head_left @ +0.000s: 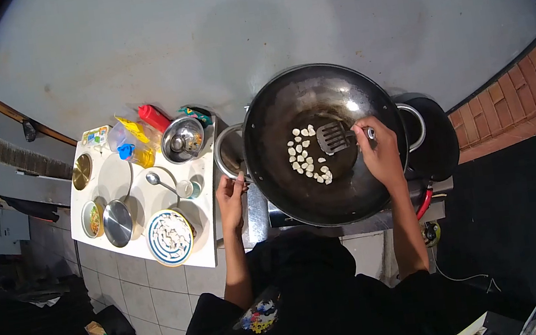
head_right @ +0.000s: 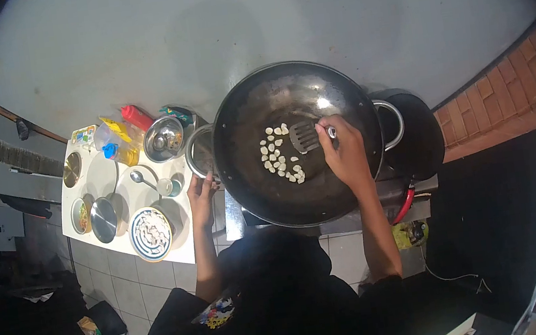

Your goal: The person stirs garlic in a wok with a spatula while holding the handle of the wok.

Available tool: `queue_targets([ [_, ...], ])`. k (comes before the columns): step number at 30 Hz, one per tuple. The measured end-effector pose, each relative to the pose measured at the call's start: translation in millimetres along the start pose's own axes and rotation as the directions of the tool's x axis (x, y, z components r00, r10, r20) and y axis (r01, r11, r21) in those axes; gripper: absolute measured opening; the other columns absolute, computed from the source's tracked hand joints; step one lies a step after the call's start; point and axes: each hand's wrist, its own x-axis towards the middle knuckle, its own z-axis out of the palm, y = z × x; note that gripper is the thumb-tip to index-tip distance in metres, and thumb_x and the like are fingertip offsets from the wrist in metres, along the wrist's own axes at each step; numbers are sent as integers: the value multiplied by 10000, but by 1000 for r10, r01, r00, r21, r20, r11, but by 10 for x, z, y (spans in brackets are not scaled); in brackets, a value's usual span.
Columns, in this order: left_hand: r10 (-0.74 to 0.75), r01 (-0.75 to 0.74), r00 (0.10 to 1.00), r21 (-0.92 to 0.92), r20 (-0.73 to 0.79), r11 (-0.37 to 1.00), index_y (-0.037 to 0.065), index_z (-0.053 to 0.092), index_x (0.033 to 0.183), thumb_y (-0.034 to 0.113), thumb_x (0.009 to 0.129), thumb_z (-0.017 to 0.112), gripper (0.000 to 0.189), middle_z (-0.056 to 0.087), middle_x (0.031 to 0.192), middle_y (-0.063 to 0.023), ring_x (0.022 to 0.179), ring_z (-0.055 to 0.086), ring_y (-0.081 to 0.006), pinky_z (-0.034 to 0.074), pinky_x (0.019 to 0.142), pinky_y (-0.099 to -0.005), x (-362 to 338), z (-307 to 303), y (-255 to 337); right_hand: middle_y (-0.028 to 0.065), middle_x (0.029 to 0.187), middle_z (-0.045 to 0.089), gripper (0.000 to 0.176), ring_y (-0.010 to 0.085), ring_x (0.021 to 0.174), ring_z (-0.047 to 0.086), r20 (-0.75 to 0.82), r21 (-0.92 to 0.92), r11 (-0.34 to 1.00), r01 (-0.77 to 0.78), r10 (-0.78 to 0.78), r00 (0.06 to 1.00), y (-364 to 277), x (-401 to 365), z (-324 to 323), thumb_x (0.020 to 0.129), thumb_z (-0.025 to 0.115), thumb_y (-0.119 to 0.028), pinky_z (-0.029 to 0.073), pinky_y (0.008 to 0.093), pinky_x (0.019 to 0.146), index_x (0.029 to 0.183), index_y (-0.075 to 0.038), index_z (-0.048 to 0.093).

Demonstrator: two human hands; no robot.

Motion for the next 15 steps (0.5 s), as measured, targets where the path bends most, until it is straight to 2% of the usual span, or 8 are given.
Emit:
queue_targets([
  [1,-1,1,1000,1,1,1000,68,558,885,154,924,619,113,554,776,21,733,512,-68,423,699,-240,6,-6,-8,52,767,605,83,78,599,545,-1,0,1000,-1,1,1000,-48,7,-19,918,578,-57,446,235,555,882,17,591],
  [3,18,-18,1000,6,-1,1000,69,546,868,158,924,621,130,546,767,20,728,511,-70,425,696,-244,9,-11,-22,160,794,623,85,278,720,622,-15,10,999,-54,54,998,-129,9,-61,870,611,-40,473,330,677,898,36,586],
  [7,6,-6,1000,-21,3,1000,76,521,830,167,925,623,167,536,746,18,716,505,-70,425,694,-246,0,19,-8,142,788,628,95,228,682,628,-78,39,991,-124,127,989,4,-19,-50,883,608,-60,472,309,624,909,30,592],
  [9,19,-19,1000,-4,-1,1000,85,494,800,176,926,625,203,524,727,18,703,497,-69,423,691,-244,13,3,-37,115,787,633,119,168,632,622,-117,165,949,-268,288,950,-21,-17,-28,901,602,-86,465,279,559,914,32,599],
  [12,19,-19,1000,4,-5,1000,94,460,772,175,929,621,240,500,708,23,694,490,-70,420,688,-243,13,6,-38,92,788,635,128,120,596,603,-187,219,946,-241,283,941,84,-25,61,911,598,-92,459,254,510,919,35,602],
  [15,12,-12,1000,2,-15,1000,99,443,760,166,933,614,252,473,695,28,692,485,-70,417,685,-245,10,0,-51,96,787,636,119,125,599,605,-180,239,936,-259,305,935,138,-25,146,907,599,-75,475,257,516,923,42,600],
])
